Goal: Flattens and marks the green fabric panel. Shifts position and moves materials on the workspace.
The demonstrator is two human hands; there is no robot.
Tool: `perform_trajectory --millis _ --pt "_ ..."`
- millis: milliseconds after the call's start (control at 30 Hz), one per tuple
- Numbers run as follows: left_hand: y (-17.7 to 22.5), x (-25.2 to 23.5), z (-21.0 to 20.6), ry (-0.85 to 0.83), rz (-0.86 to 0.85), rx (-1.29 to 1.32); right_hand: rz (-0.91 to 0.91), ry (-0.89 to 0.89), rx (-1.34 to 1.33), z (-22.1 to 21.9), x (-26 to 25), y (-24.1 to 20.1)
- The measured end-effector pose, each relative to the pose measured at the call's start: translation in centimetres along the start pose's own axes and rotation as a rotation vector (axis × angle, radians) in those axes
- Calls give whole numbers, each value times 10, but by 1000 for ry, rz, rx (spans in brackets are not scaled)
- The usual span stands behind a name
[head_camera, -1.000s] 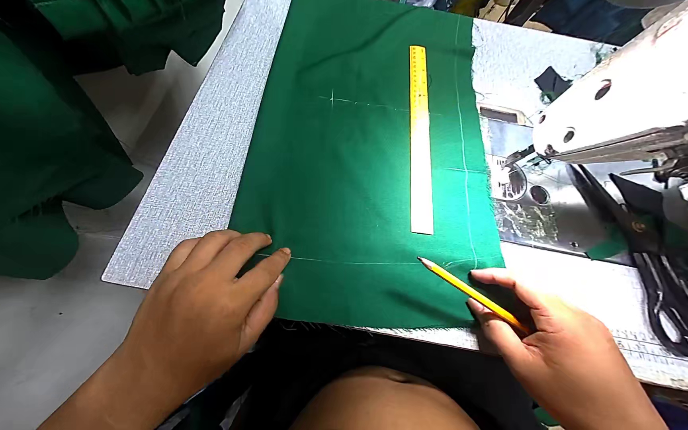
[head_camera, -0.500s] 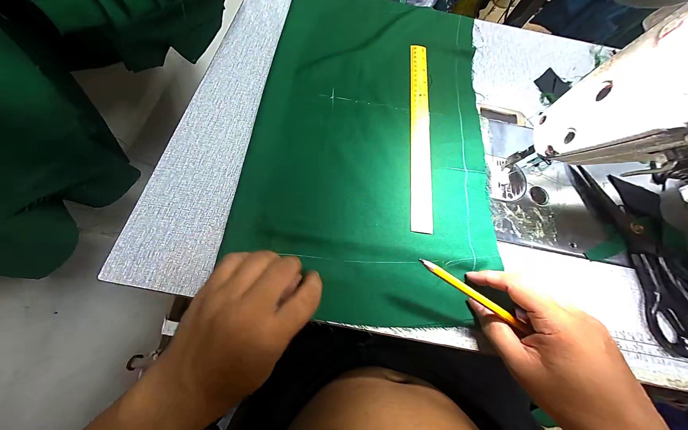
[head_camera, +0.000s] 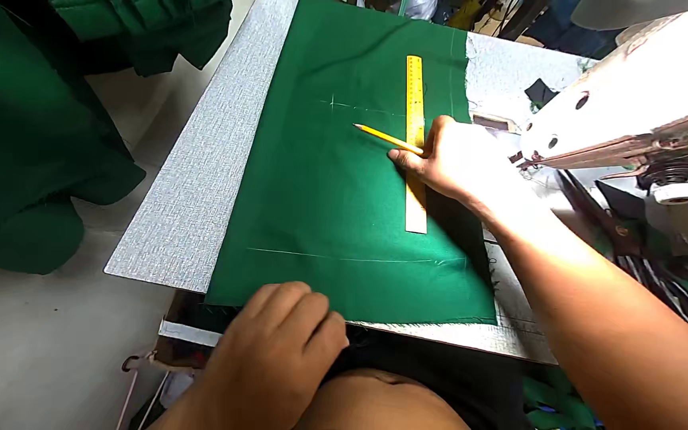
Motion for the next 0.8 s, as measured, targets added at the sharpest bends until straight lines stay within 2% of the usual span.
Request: perform_trajectory --millis 233,467,633,800 --pt "-22 -22 -8 -82 -180 78 -94 41 -224 2 4 7" --pt "-44 -44 -12 -218 -268 239 -121 51 -199 4 -5 10" --pt "-34 -40 -10 -151 -294 155 -113 25 -120 9 -18 4" --pt "-12 -27 -4 -31 -254 -43 -186 -28 -181 15 -22 -5"
Point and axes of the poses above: each hand's wrist, its own x-axis away from the middle knuckle, its own z-axis out of the back of the hand, y = z × x, the point moved 1 cm from there along -x, towards the middle knuckle, and after that the axes turned 12 degrees about -x, right-handed, at the moved point
